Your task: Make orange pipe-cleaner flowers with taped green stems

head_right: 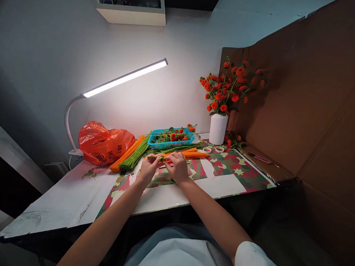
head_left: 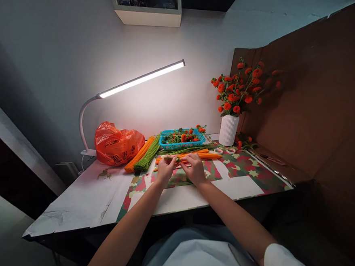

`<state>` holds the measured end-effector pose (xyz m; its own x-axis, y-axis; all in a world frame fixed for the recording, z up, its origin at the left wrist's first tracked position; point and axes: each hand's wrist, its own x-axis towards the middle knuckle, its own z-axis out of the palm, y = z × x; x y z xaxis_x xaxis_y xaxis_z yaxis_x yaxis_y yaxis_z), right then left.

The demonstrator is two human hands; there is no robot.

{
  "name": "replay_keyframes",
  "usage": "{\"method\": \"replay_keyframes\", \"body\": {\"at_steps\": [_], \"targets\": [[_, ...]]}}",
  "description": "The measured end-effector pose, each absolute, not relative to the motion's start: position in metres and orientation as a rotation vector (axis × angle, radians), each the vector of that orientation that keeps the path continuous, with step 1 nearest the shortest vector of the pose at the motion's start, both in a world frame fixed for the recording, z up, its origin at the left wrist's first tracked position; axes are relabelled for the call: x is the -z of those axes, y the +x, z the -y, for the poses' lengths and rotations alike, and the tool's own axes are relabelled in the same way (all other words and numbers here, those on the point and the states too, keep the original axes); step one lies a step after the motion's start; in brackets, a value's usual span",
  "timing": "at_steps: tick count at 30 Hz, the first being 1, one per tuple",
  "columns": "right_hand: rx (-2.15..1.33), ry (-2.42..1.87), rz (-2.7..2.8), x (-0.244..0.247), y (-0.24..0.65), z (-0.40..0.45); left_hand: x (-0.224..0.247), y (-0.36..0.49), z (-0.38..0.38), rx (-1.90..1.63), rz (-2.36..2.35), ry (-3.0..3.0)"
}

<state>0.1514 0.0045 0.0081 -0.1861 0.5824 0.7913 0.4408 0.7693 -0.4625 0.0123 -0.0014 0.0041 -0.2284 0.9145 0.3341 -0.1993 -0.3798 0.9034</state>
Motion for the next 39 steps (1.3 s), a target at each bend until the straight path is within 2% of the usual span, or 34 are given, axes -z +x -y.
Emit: {"method": "replay_keyframes", "body": {"at_steps": [5,9,12,17,20,22,24,29,31,34,39], "targets": [[-0.119,-0.864,1.855,-0.009,0.151,-0.004,-0.004,0.017,0.003,-1.707,-0.972,1.223],[-0.251,-0.862,1.742,-0.008,0.144,-0.006,-0.008,0.021,0.007,-1.823,-1.096,1.419],[-0.676,-0.837,1.531,-0.007,0.138,-0.010,-0.013,0.023,0.014,-1.919,-1.273,1.710],[-1.735,-0.681,1.230,-0.012,0.140,-0.013,-0.022,0.020,0.025,-1.896,-1.231,2.157],[-1.944,-0.607,1.202,-0.014,0.144,-0.013,-0.023,0.017,0.027,-1.850,-1.177,2.230],[-1.883,-0.620,1.235,-0.014,0.143,-0.013,-0.021,0.017,0.024,-1.879,-1.201,2.119],[-1.678,-0.684,1.279,-0.014,0.141,-0.013,-0.018,0.016,0.018,-1.946,-1.222,1.868],[-0.689,-0.786,1.525,-0.014,0.143,-0.006,-0.007,0.013,0.002,-1.876,-1.075,1.206],[-0.402,-0.774,1.655,-0.013,0.145,-0.003,-0.006,0.012,0.000,-1.819,-1.043,1.091],[-0.194,-0.799,1.767,-0.010,0.146,-0.001,-0.007,0.012,0.001,-1.782,-1.025,1.020],[-0.088,-0.866,1.803,-0.007,0.144,-0.003,-0.008,0.016,0.004,-1.734,-1.016,1.054]]}}
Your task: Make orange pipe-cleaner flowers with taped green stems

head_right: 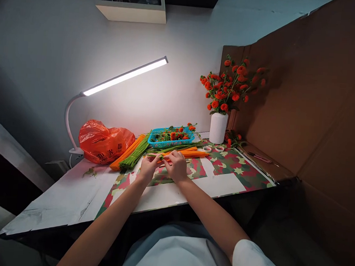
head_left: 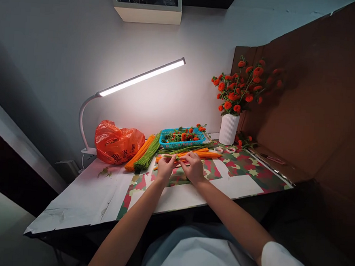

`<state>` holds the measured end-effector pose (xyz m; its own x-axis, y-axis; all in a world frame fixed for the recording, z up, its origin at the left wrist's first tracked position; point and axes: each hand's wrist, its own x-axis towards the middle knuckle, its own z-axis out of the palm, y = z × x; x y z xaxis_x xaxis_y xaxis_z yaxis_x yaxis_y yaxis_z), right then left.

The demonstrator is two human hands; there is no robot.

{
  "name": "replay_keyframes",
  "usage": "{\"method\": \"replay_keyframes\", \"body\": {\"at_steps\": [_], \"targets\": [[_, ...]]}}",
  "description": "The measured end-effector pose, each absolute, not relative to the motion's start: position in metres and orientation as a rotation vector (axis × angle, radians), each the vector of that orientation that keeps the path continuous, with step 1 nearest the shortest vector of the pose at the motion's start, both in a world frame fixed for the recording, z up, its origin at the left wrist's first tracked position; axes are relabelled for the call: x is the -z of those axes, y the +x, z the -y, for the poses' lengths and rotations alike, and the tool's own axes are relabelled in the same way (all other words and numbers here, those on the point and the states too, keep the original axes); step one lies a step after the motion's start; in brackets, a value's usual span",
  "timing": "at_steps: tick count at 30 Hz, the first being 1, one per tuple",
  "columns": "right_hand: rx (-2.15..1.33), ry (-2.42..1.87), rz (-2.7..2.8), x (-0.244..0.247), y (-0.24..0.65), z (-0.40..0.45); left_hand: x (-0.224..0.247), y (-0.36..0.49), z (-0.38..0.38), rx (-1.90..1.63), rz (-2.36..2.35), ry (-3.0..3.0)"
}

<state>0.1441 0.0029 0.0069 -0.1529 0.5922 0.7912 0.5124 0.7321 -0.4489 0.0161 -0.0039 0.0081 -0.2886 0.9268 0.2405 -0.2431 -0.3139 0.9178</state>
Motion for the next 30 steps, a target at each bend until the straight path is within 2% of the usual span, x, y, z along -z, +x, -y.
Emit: {"method": "replay_keyframes", "body": {"at_steps": [4,7,13,18,21,25,30], "targets": [[-0.130,-0.901,1.796,-0.006,0.142,-0.004,-0.006,0.018,0.004,-1.741,-1.033,1.133],[-0.317,-0.873,1.686,-0.004,0.138,-0.006,-0.006,0.020,0.005,-1.827,-1.073,1.236],[-0.878,-0.827,1.358,-0.001,0.128,-0.012,-0.011,0.024,0.013,-1.949,-1.196,1.542],[-1.669,-0.720,1.142,-0.012,0.135,-0.011,-0.014,0.026,0.020,-1.971,-1.247,1.728],[-1.966,-0.654,1.135,-0.019,0.143,-0.011,-0.013,0.025,0.020,-1.935,-1.226,1.773],[-1.931,-0.679,1.161,-0.020,0.147,-0.012,-0.011,0.022,0.014,-1.929,-1.147,1.580],[-1.272,-0.831,1.208,-0.017,0.148,-0.012,-0.012,0.016,0.004,-1.687,-0.987,1.176]]}}
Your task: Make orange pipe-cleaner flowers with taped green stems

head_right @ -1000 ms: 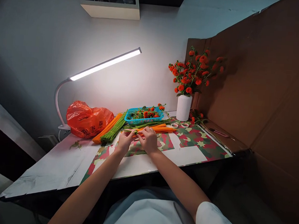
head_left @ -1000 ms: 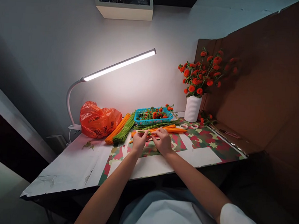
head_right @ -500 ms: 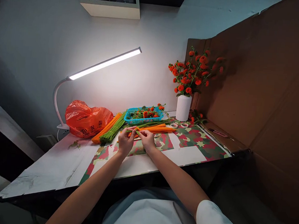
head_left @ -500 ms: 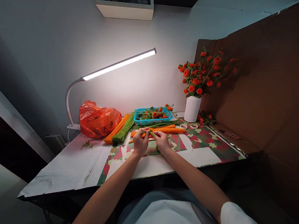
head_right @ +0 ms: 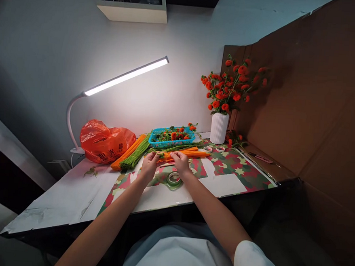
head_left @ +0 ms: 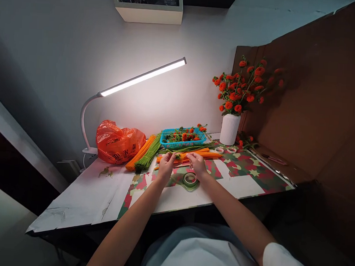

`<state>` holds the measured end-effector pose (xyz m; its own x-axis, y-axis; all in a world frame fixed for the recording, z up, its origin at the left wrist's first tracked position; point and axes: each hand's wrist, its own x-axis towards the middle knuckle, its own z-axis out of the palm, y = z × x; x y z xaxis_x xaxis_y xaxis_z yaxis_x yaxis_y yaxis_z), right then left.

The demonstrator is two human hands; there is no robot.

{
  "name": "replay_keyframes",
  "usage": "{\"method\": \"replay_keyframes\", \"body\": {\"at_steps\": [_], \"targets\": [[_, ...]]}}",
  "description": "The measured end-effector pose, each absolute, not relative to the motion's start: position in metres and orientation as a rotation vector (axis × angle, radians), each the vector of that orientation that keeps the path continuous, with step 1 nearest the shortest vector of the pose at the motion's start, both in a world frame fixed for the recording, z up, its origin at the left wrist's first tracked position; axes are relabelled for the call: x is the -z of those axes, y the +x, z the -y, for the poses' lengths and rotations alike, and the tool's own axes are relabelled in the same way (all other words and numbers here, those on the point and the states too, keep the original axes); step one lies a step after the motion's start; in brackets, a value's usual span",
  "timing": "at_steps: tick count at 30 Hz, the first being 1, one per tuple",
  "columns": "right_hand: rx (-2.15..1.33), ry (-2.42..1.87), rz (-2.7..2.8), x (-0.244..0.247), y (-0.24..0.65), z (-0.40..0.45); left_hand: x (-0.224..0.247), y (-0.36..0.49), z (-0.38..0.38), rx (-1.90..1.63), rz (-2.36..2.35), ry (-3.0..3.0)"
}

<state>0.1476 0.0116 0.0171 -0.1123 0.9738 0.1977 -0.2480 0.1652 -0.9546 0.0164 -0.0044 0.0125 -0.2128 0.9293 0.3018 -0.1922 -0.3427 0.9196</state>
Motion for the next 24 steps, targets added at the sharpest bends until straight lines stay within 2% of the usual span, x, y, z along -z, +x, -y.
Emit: {"method": "replay_keyframes", "body": {"at_steps": [3,6,14,19,24], "targets": [[-0.891,-0.756,1.459,-0.017,0.149,-0.010,-0.014,0.014,0.004,-1.574,-0.950,1.110],[-0.650,-0.723,1.643,-0.015,0.148,-0.007,-0.016,0.012,0.006,-1.554,-0.968,1.061],[-0.308,-0.817,1.649,-0.011,0.150,-0.007,-0.010,0.008,0.005,-1.597,-0.942,1.153],[-0.484,-0.871,1.610,-0.007,0.147,-0.010,-0.005,0.008,0.001,-1.613,-0.972,1.395],[-0.995,-0.904,1.453,-0.004,0.145,-0.017,-0.009,0.009,0.008,-1.707,-1.049,1.750]]}}
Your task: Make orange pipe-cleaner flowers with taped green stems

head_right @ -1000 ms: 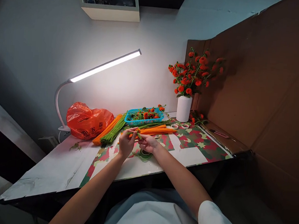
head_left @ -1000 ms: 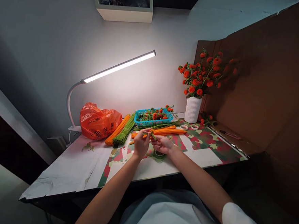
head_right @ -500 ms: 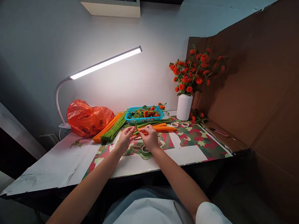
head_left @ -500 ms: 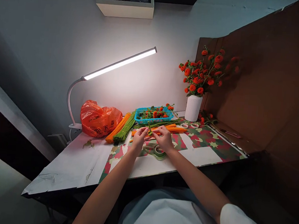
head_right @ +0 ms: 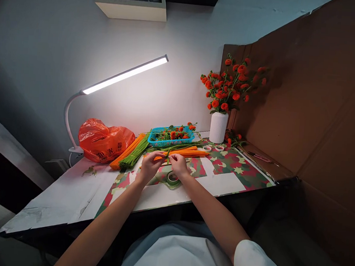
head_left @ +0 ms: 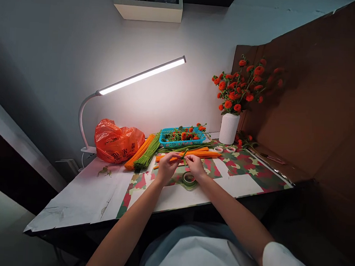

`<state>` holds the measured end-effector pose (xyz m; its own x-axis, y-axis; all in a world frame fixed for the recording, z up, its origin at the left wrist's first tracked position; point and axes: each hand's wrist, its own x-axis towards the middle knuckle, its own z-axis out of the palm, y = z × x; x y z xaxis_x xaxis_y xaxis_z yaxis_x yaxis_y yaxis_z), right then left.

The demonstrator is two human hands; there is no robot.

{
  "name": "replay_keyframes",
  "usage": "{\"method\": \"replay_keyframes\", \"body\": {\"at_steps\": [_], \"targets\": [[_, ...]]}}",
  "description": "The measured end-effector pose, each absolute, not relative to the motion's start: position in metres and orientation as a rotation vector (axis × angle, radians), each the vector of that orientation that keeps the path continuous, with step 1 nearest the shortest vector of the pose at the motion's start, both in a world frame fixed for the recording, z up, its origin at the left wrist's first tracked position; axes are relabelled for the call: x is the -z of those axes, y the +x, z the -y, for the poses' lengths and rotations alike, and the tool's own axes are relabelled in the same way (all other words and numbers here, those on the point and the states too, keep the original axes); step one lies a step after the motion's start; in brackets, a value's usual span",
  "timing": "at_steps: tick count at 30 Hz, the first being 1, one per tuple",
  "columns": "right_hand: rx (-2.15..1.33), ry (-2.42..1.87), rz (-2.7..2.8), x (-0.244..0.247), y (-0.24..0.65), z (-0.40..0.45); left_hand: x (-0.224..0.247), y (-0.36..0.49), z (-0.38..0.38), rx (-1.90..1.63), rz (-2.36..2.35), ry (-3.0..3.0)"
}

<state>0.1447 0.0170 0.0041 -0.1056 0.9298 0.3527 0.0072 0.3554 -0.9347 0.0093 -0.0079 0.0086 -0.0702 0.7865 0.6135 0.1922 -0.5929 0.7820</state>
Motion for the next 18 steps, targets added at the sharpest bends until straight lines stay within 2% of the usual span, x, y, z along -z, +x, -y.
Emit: {"method": "replay_keyframes", "body": {"at_steps": [3,6,11,18], "targets": [[-1.278,-0.900,1.360,-0.0050,0.1449,-0.0186,-0.0118,0.0095,0.0134,-1.733,-1.083,1.946],[-1.408,-0.935,1.298,-0.0077,0.1457,-0.0168,-0.0134,0.0102,0.0163,-1.734,-1.094,2.019],[-1.251,-0.889,1.315,-0.0106,0.1473,-0.0122,-0.0109,0.0136,0.0128,-1.711,-1.112,1.783],[-0.994,-0.865,1.344,-0.0125,0.1490,-0.0118,-0.0126,0.0105,0.0093,-1.449,-0.956,1.266]]}}
